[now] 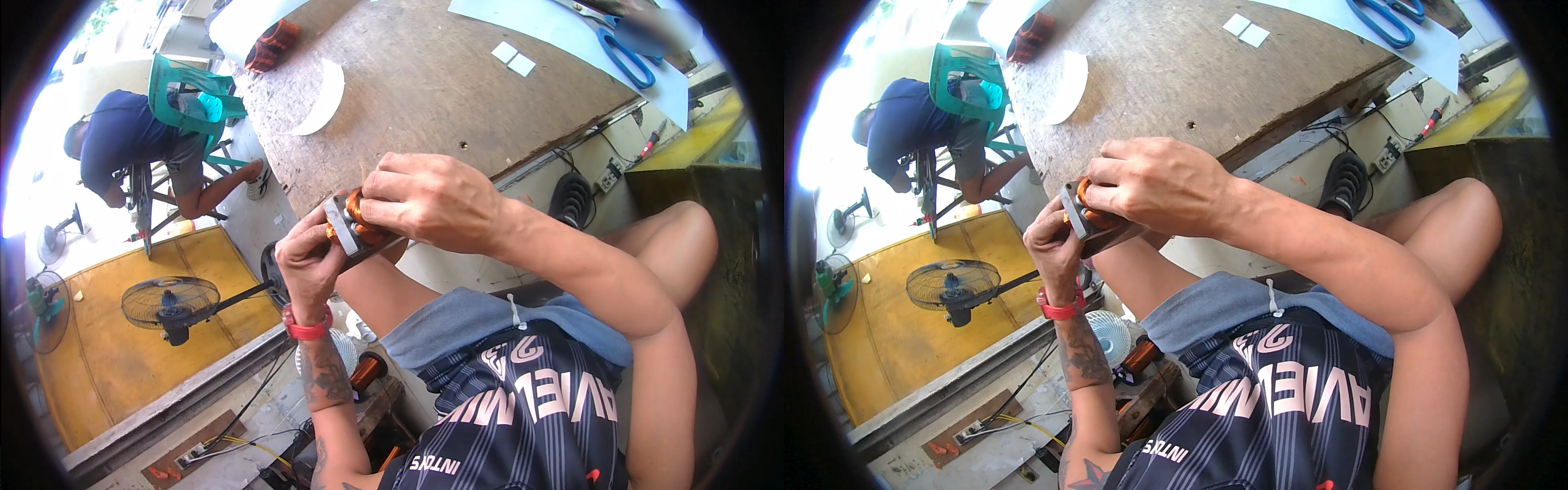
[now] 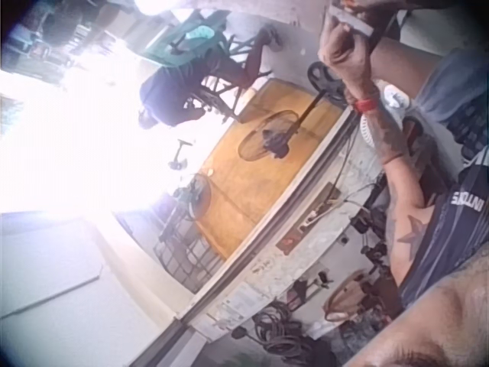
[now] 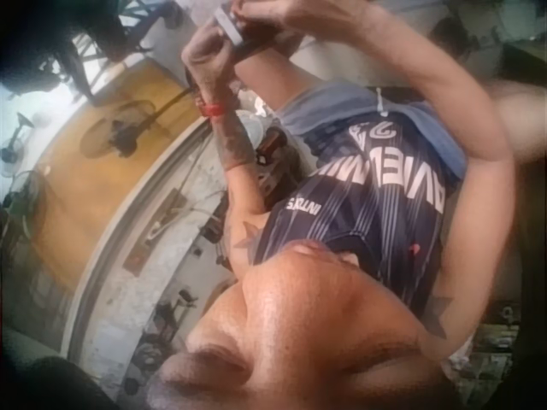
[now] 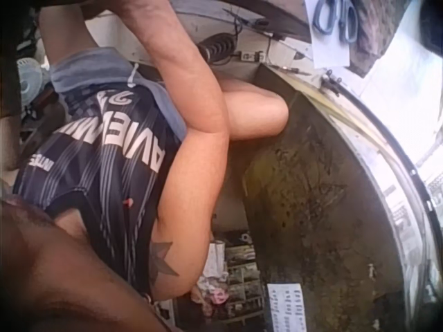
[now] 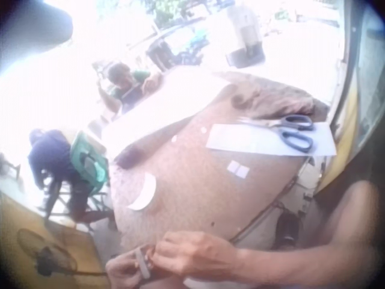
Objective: The person winds copper wire around a motor stator core, then places small white insulating pieces into the stator slots. The person continues to adjust the wire and pieces by hand throughout the clip.
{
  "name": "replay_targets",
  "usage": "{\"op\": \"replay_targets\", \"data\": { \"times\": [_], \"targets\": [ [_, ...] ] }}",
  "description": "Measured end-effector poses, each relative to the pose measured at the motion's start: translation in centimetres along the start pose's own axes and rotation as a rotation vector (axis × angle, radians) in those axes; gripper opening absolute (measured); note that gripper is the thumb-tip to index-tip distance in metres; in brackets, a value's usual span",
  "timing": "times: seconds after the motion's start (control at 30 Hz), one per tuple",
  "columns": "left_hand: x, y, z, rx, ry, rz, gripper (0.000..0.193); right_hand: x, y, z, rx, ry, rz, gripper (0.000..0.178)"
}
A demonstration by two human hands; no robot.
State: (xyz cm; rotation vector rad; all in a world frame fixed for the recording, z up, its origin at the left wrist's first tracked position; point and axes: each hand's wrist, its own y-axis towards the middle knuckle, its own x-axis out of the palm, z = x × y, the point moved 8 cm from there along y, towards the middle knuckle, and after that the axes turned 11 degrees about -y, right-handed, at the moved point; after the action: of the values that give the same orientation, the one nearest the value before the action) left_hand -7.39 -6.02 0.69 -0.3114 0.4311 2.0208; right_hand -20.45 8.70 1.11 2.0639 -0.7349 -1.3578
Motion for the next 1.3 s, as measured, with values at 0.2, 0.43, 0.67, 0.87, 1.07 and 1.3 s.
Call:
{"op": "replay_targets", "data": {
  "times": [0.2,0.43,0.67,0.87,1.07,1.3],
  "targets": [
    [-0.8,0.9,0.2,0.035,0.083,-0.090,0.034,-0.1,0.0,0.6,0.093,0.043,-0.025,0.015],
    [-0.7,0.9,1.5,0.152,0.302,-0.100,0.033,0.0,0.5,0.5,0.109,0.027,0.012,0.015],
    [-0.1,-1.0,0.1,0.282,0.340,0.164,0.023,0.7,0.9,0.7,0.131,0.026,-0.070,0.014],
    [-0.1,-1.7,-0.4,0.214,0.293,0.257,0.023,0.9,1.2,0.2,0.115,-0.007,-0.079,0.016],
    [-0.2,-1.8,-0.8,0.144,0.280,0.305,0.021,1.1,0.9,0.2,0.182,-0.018,-0.054,0.014],
    [-0.6,-1.2,-1.1,0.048,0.150,0.300,0.017,0.1,0.6,2.0,0.278,0.140,-0.068,0.018]
  ]
}}
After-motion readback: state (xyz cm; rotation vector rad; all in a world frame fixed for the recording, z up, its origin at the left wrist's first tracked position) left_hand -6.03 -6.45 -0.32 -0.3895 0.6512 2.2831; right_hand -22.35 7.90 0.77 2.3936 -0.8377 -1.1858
